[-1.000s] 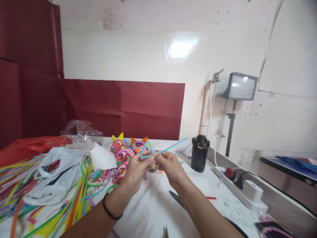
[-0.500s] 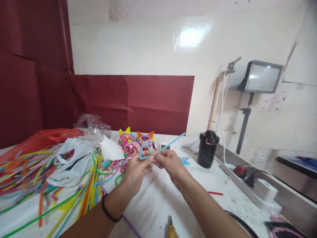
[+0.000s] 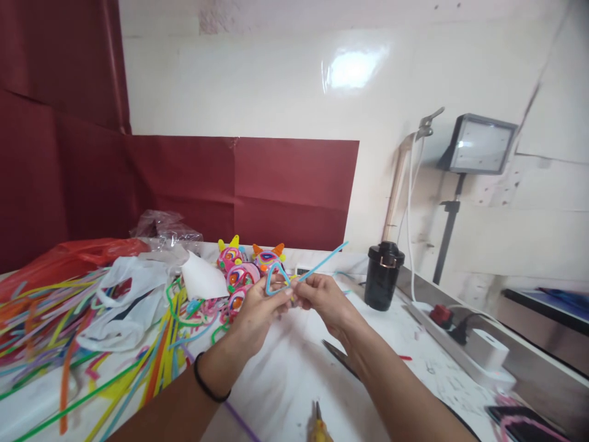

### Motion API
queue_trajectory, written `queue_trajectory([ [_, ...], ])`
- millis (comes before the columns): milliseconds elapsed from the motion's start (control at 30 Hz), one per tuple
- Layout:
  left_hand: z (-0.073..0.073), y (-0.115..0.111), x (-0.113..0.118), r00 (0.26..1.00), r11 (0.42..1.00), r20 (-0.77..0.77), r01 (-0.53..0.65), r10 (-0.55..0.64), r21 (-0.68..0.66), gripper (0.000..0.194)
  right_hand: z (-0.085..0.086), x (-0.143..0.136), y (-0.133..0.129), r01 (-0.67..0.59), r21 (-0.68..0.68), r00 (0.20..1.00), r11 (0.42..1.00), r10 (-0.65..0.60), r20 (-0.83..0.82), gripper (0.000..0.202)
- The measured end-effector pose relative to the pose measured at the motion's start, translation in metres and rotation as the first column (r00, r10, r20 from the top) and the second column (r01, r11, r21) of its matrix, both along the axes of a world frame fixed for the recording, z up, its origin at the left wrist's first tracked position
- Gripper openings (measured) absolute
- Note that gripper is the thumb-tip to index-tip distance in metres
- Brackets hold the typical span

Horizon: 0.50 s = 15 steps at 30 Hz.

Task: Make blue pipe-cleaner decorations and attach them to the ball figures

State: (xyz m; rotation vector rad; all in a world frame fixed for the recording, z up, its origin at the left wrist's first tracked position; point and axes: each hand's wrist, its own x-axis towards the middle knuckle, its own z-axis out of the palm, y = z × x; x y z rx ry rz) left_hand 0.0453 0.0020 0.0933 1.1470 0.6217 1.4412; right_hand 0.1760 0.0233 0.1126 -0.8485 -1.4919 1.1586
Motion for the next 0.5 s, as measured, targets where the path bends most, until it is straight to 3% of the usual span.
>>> queue_trajectory([
  [133,0.007,0.006,-0.005,0.999,0.999,-0.039,0.014,-0.013,0.034,0.016,0.003,0.004,-0.001,-0.004,0.042,0.999,0.999,0.002,0.038,0.024],
  [333,0.015,0.015,-0.018,0.943,0.963,-0.205,-0.239,0.261,0.127,0.027,-0.001,0.002,0.001,0.021,0.100,0.986,0.995,-0.037,0.164,0.019],
  [500,0.019,0.018,-0.025,0.837,0.908,-0.377,-0.296,0.396,0.296,0.017,-0.005,0.002,0.006,0.011,0.119,0.983,0.993,-0.033,0.183,0.017],
])
